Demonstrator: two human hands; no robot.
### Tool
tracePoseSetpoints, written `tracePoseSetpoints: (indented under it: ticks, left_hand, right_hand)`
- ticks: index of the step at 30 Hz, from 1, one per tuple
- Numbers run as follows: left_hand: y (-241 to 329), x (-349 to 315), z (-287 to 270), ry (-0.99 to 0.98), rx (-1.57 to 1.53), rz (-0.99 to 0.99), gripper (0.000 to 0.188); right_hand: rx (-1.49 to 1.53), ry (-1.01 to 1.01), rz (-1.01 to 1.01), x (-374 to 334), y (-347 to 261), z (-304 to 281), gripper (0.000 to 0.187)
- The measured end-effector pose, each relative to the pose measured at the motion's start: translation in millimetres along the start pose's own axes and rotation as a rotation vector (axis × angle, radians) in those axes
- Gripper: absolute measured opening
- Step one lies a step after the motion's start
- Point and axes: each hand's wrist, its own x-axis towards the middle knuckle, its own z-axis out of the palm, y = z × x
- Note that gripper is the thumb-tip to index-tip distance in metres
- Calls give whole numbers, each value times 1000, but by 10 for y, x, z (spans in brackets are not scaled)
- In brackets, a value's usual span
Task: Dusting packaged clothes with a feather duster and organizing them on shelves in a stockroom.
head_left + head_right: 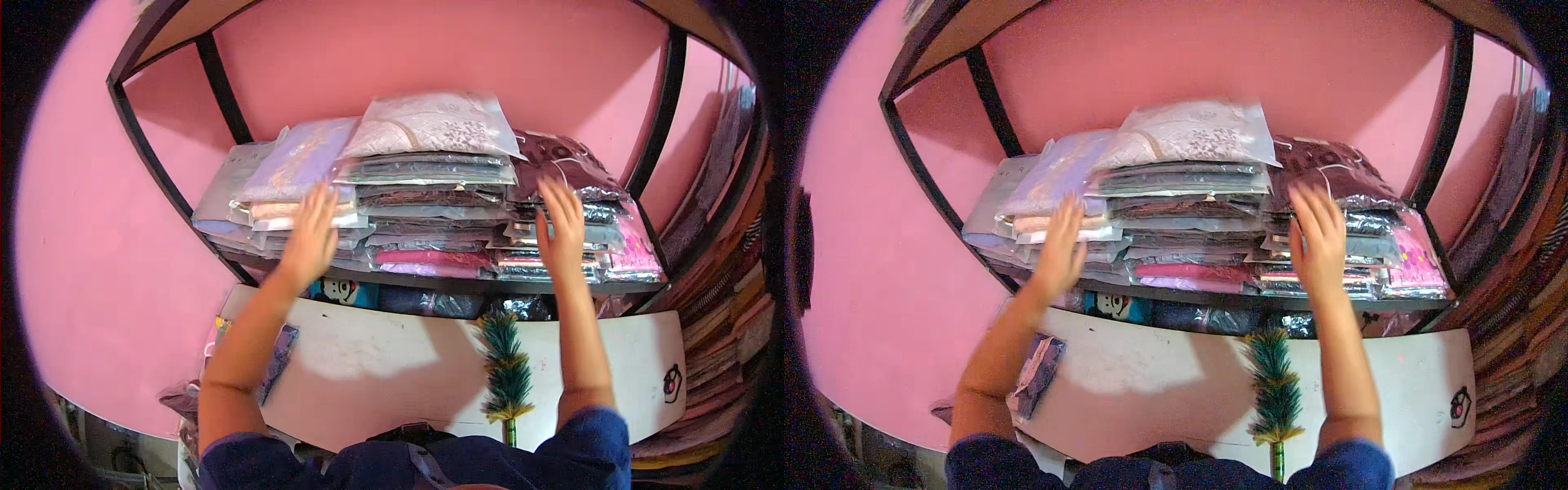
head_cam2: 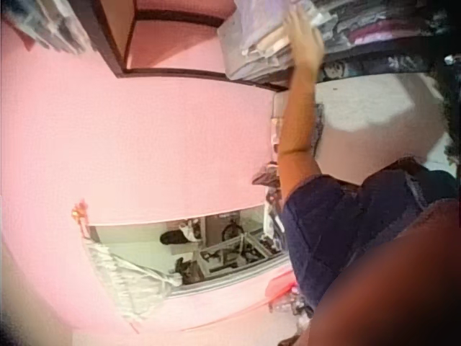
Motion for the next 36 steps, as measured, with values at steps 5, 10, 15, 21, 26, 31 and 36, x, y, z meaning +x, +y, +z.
tracePoseSetpoints:
  ticks: [5, 10, 15, 21, 26, 31, 36]
  left_hand:
    - [343, -1950, 476, -341, -288, -306, 67]
    - [1041, -3935, 748, -1179, -303, -749, 75]
    - [1228, -4814, 532, -950, -299, -579, 63]
    - [982, -4955, 50, -589, -644, -644, 40]
    - [1054, -4787, -708, -462, -683, -793, 36]
    - [1136, -5457, -1239, -167, -712, -938, 30]
    - [1087, -6023, -1924, 16, -530, -917, 32]
  right_hand:
    - [293, -46, 304, -1294, -710, -116, 35]
    - [369, -817, 331, -2637, -1702, -139, 40]
    - [294, -1204, 134, -3793, -2448, -38, 58]
    - [235, -1483, 104, -3632, -3103, -23, 69]
    - [175, -1396, 267, -3889, -3469, -133, 71]
    - [89, -1172, 300, -4185, -3707, -360, 70]
    - [0, -1239, 341, -4186, -3797, -381, 68]
